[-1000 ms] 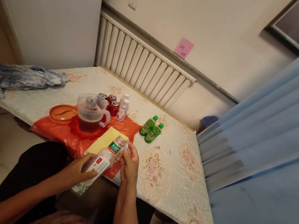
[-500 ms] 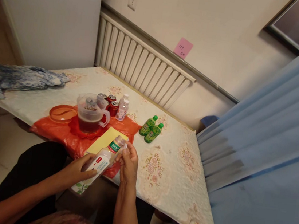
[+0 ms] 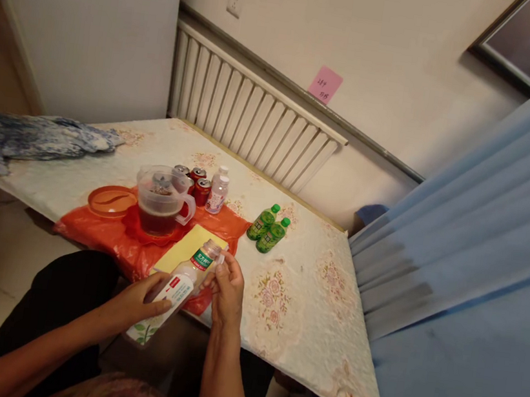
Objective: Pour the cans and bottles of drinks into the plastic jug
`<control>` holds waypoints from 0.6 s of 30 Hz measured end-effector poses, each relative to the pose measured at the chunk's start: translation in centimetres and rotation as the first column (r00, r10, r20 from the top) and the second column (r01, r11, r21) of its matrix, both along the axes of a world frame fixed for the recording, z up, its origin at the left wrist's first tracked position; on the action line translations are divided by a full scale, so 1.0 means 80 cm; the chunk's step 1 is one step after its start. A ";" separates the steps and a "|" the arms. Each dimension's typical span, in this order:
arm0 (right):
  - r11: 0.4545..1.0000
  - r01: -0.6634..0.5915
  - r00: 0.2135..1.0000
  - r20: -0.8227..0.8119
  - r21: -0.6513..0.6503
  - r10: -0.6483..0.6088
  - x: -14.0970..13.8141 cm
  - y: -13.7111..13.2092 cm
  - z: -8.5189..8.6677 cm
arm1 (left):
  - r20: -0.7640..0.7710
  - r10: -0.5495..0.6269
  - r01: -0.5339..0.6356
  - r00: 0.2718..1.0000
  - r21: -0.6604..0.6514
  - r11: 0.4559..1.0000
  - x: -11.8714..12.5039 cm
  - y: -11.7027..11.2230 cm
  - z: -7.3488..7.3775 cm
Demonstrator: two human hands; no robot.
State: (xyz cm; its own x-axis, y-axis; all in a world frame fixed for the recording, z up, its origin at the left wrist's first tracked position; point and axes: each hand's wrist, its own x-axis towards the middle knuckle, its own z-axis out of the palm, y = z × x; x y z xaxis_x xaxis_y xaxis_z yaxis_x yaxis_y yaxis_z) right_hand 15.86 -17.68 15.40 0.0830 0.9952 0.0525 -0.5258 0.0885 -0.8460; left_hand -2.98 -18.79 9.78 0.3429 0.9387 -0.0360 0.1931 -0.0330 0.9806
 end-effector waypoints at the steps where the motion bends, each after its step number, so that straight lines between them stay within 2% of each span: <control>1: 1.000 0.000 1.000 -0.001 -0.001 0.000 0.000 0.000 0.000 | -0.003 -0.003 0.003 1.000 -0.002 1.000 0.000 0.000 0.000; 18: 1.000 -0.012 1.000 0.015 -0.009 0.013 0.000 -0.001 -0.005 | 0.143 -0.055 0.068 0.988 -0.086 0.994 0.001 -0.001 -0.002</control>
State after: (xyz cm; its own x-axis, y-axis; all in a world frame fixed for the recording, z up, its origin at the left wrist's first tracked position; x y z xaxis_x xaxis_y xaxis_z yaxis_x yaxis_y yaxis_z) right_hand 15.83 -17.74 14.98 0.0698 0.9965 0.0451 -0.5144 0.0747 -0.8543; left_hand -2.91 -18.83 9.59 0.4072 0.9109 -0.0668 0.0541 0.0490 0.9973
